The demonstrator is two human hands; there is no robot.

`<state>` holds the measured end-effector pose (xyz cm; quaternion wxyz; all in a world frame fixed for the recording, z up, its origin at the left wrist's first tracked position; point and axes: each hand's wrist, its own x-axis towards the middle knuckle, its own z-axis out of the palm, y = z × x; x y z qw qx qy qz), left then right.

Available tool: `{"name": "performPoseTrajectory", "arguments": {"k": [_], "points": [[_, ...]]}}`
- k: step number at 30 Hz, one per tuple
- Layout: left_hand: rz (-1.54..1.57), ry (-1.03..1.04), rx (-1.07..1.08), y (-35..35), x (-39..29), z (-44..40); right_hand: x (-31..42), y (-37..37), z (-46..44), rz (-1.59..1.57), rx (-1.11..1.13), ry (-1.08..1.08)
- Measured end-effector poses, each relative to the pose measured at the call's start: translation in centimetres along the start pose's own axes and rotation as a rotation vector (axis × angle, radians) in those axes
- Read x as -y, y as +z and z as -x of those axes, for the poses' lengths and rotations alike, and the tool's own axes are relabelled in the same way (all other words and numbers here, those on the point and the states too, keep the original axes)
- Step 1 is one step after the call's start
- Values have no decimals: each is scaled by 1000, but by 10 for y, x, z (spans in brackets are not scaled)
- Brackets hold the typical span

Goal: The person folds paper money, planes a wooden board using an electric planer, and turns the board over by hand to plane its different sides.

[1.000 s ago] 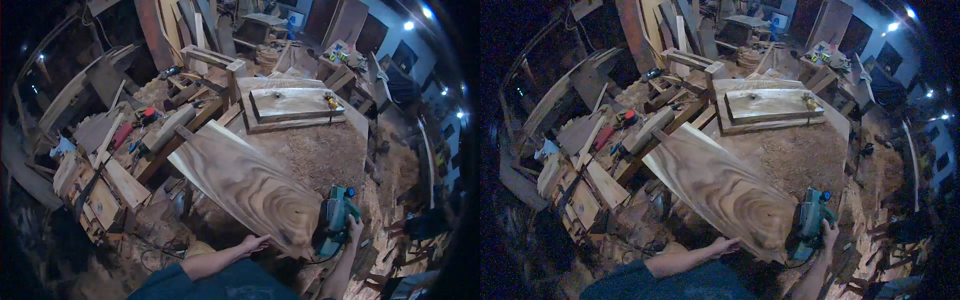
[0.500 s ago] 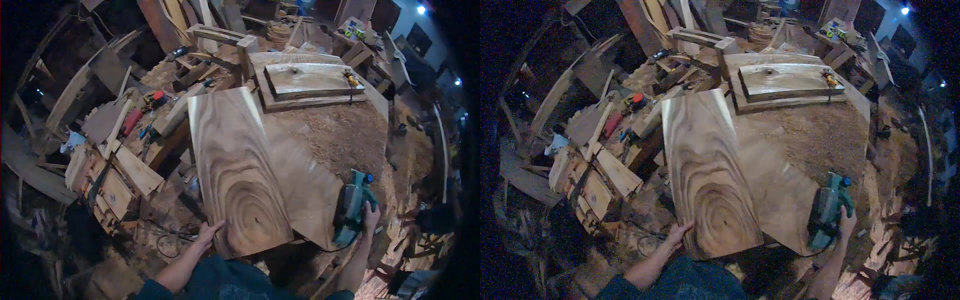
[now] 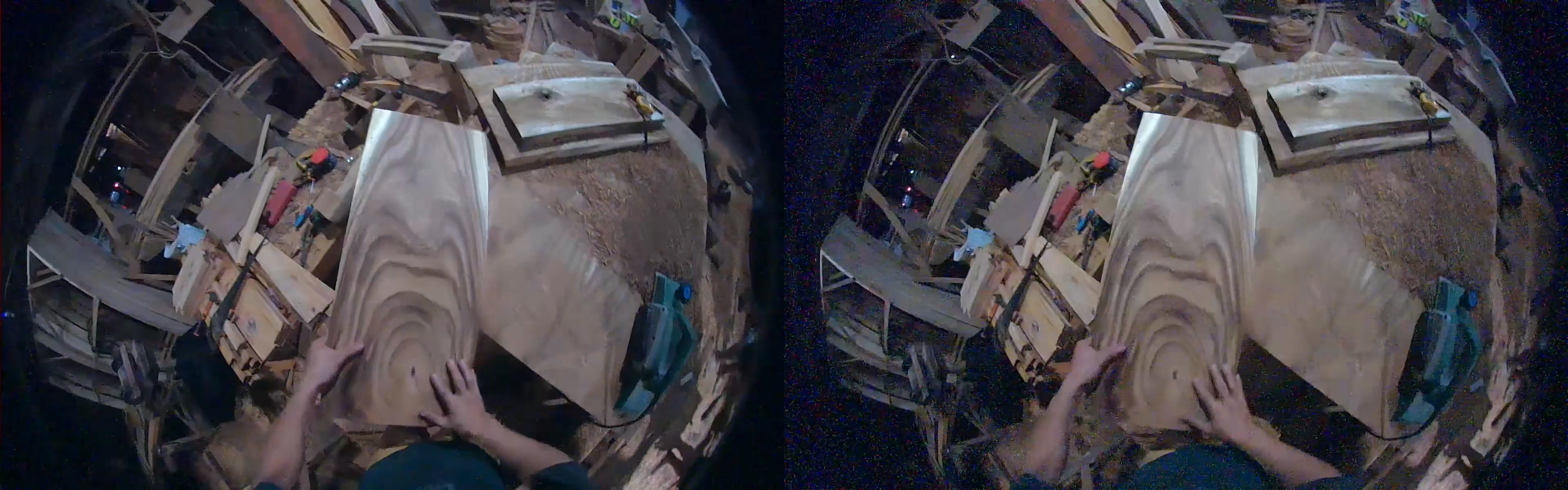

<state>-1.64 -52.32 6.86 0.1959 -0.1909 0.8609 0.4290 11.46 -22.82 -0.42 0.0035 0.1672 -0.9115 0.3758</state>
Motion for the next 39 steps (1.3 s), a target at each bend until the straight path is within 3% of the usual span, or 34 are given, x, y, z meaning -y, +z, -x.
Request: {"name": "performPoseTrajectory", "arguments": {"k": [3, 4, 8, 10, 11, 14, 15, 17, 19, 22, 26, 30, 32, 35, 38, 39], "points": [[-213, 74, -105, -37, -44, 42, -11, 10, 0, -244, 20, -61], [-274, 69, -127, -50, -59, 53, -19, 4, -3, -240, -43, 24], [-374, 292, -184, -96, -64, 75, -90, -68, -27, -61, -342, 310], [-571, 389, -200, -124, -33, 52, -136, -94, -36, -369, -674, 455], [-762, 490, -249, -128, -53, 58, -134, -130, -44, -382, -713, 452], [-875, 633, -250, -152, -38, 22, -119, -209, -61, -322, -880, 350], [-840, 663, -219, -144, -71, 30, -121, -214, -48, -343, -837, 302], [-858, 1006, -241, -155, -74, 0, -125, -219, -16, -380, -744, 239], [-833, 1278, -298, -158, -81, -25, -119, -206, 32, -410, -679, 352], [-948, 1419, -253, -159, -104, -60, -95, -175, 111, -490, -688, 701], [-922, 1488, -128, -150, -138, -108, -67, -138, 164, -539, -878, 984], [-747, 1454, 185, -119, -243, -155, -78, -142, 133, -470, -1111, 968], [-920, 1167, 300, -89, -308, -173, -94, -158, 103, -418, -1197, 909], [-945, 1204, 321, -41, -361, -210, -120, -195, 45, -192, -1188, 775], [-938, 1125, 449, -2, -381, -269, -99, -231, -10, -114, -1166, 1022], [-963, 1147, 440, 7, -383, -283, -123, -228, -5, -34, -1080, 1088]]}}
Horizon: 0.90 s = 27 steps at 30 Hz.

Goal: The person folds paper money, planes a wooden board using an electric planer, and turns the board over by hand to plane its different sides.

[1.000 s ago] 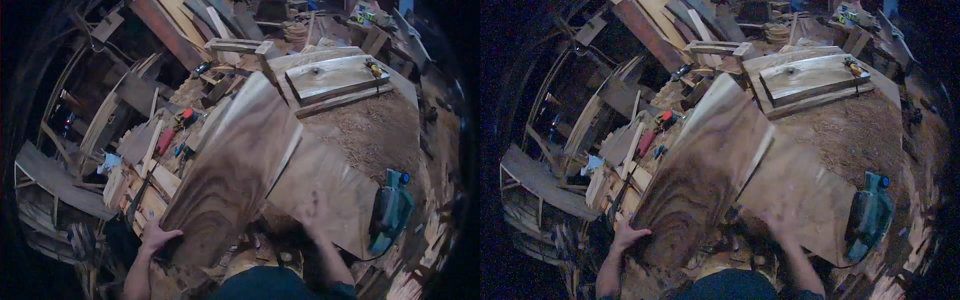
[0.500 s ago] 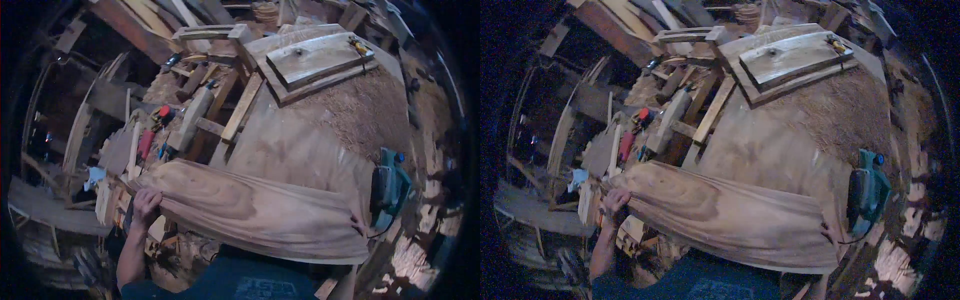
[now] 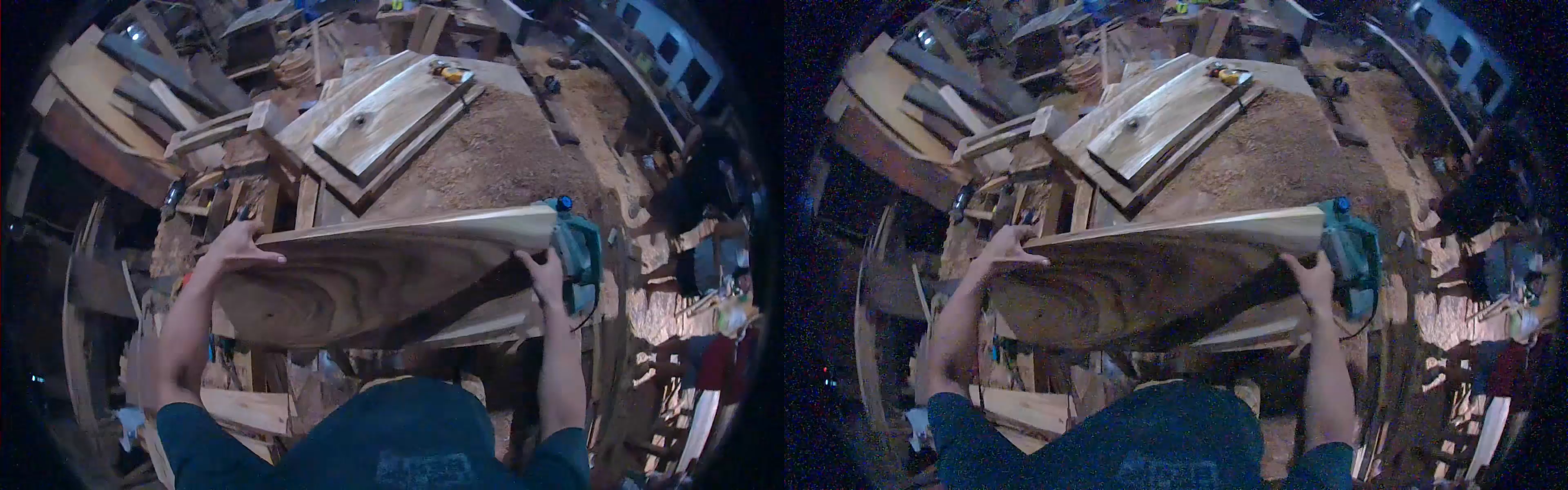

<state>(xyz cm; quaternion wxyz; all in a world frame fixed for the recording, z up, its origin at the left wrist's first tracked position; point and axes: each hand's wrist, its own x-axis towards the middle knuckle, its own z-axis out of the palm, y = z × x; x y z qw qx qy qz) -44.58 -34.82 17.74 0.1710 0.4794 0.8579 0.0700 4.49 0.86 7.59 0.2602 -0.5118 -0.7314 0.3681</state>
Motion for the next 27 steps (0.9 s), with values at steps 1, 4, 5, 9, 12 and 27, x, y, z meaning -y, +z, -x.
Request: {"name": "performPoseTrajectory", "arguments": {"k": [1, 4, 5, 9, 12, 27], "points": [[13, 32, -13, 17, 22, -15, 29, 1, 4, 18, 0, 11], [80, 2, 80, 39, 45, -33, 44, 13, -10, 189, 39, 103], [54, -8, 60, 32, 30, -31, 36, 24, -19, 219, 33, 97], [-18, -35, -2, 51, 22, -40, 9, 49, -33, 301, 39, 82], [-32, -26, 56, 100, 39, -56, -26, 59, -23, 432, 103, 103], [46, -422, -380, 237, -119, -65, -103, -111, -77, 479, -288, -264]]}}
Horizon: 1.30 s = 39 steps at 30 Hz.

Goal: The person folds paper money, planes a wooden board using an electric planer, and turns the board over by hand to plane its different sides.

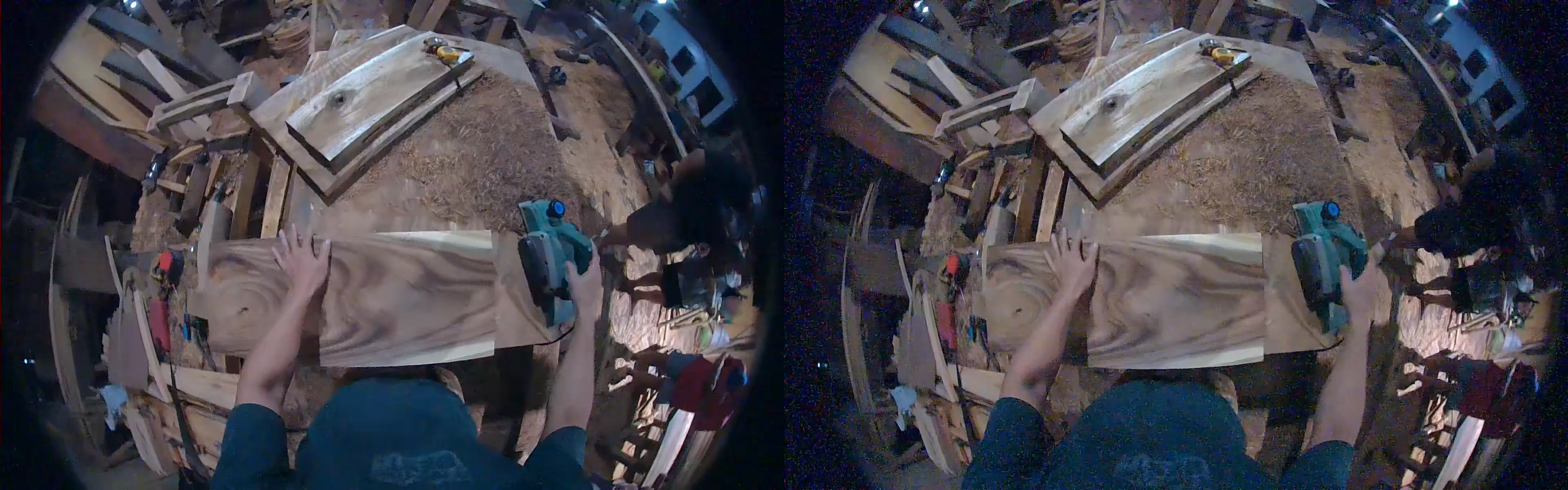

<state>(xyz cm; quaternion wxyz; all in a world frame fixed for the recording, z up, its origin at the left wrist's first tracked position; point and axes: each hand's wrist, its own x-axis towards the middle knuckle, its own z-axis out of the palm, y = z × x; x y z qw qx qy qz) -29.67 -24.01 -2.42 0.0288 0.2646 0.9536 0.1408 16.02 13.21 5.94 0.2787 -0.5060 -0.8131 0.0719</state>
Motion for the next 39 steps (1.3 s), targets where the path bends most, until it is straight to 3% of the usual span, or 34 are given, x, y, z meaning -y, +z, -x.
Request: {"name": "performPoseTrajectory", "arguments": {"k": [2, 4, 7, 10, 13, 15, 17, 22, 23, 24, 28, 33, 36, 39], "points": [[7, -20, 9, -2, -2, 1, -30, -4, -29, -409, 324, 108], [1, -48, -2, 1, -4, 1, -41, -3, -45, -375, 515, 205], [-47, -60, 22, 3, -3, -1, 6, -20, -44, -609, 734, 377], [19, -52, -19, 4, -3, -1, 71, -47, -20, -443, 746, 402], [-13, -56, -3, 1, -4, -1, 92, -83, 47, -825, 590, 463], [-24, -65, 25, -3, -6, -1, 114, -95, 104, -831, 483, 428], [-20, -67, 29, -3, -6, -1, 127, -102, 151, -687, 657, 560], [-13, -81, -10, 2, -10, -3, 165, -95, 228, -469, 847, 213], [-3, -81, -26, 6, -8, 0, 173, -96, 233, -472, 910, 296], [8, -81, -46, 9, -7, 0, 182, -95, 237, -474, 970, 378], [25, -97, -50, 5, -9, -4, 212, -68, 228, -522, 877, 268], [-21, -93, -92, 18, 2, -8, 277, 6, 142, -561, 690, 42], [-18, -88, -94, 19, 2, -7, 307, 66, 87, -744, 632, -58], [-12, -80, -92, 18, 4, -10, 304, 76, 79, -931, 882, 241]]}}
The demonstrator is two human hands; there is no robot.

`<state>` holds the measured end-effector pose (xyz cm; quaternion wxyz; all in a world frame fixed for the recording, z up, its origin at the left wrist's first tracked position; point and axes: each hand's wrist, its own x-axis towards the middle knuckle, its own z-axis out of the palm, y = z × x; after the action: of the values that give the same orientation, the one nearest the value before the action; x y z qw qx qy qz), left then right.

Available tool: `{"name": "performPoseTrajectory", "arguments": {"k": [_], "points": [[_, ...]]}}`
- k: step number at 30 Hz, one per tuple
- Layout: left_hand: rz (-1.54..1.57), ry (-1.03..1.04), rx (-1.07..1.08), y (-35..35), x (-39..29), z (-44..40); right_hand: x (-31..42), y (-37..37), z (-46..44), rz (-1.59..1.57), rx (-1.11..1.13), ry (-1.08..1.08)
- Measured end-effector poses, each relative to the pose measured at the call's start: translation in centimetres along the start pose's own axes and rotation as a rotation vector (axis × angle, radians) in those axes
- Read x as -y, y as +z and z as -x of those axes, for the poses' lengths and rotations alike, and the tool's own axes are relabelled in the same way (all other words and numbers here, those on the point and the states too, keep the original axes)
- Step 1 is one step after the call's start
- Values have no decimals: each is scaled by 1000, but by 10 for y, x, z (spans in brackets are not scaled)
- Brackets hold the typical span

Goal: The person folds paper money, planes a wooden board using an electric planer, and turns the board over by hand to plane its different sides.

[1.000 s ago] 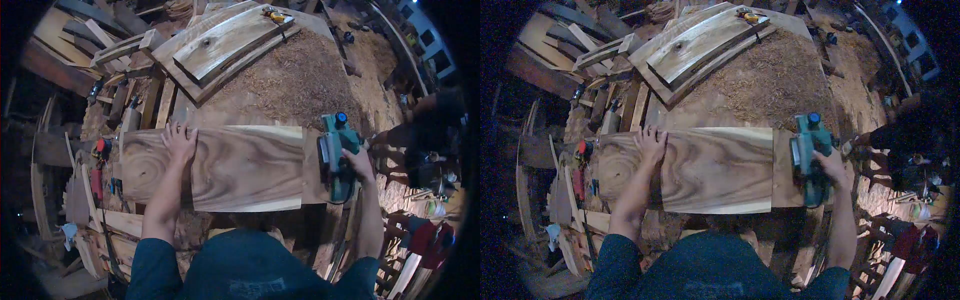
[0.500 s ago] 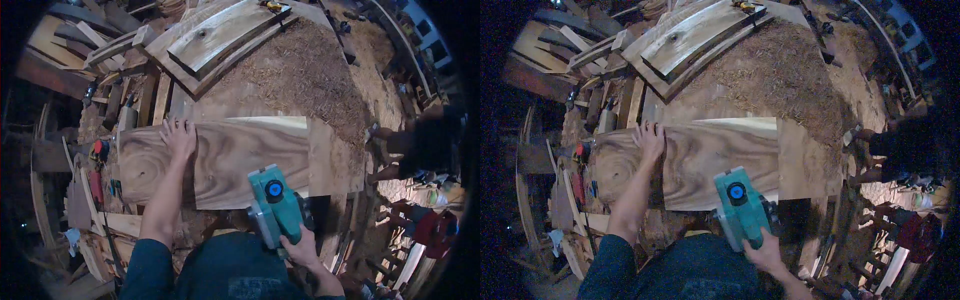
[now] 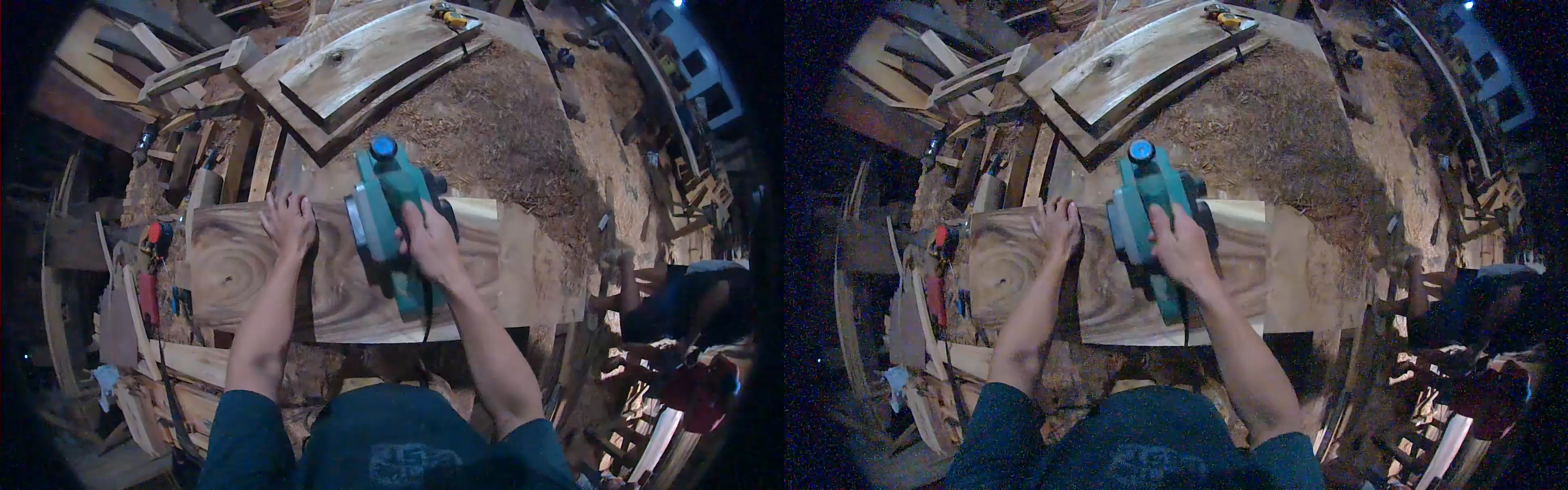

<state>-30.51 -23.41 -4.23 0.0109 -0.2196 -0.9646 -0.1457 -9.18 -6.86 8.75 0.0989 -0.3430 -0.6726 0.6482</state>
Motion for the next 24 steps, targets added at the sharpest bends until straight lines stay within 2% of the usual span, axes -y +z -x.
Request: {"name": "performPoseTrajectory", "arguments": {"k": [5, 7, 8, 10, 13, 15, 18, 20, 22, 24], "points": [[-1, -20, 1, -1, -4, 1, -33, -41, 124, 102, 4, 100], [23, -19, -14, -5, -9, 4, -65, -61, 184, 208, -50, 47], [26, -27, -11, -4, -11, 6, -65, -71, 211, 212, -39, 120], [29, -35, -11, -2, -15, 3, -72, -86, 240, 383, -16, -7], [-108, -71, -29, 9, -30, 7, -63, -91, 233, 411, 68, 105], [-61, -81, -56, 11, -36, 8, -54, -80, 200, 399, 8, 119], [-42, -95, -51, 13, -37, 9, -29, -59, 111, 374, -95, -69], [-83, -106, 6, 7, -39, 6, -11, -49, 49, 369, -161, -117], [-53, -107, -7, 7, -41, 8, 1, -48, 7, 258, -129, -64], [-42, -94, -23, 13, -34, 6, -6, -55, 14, 191, -121, -55]]}}
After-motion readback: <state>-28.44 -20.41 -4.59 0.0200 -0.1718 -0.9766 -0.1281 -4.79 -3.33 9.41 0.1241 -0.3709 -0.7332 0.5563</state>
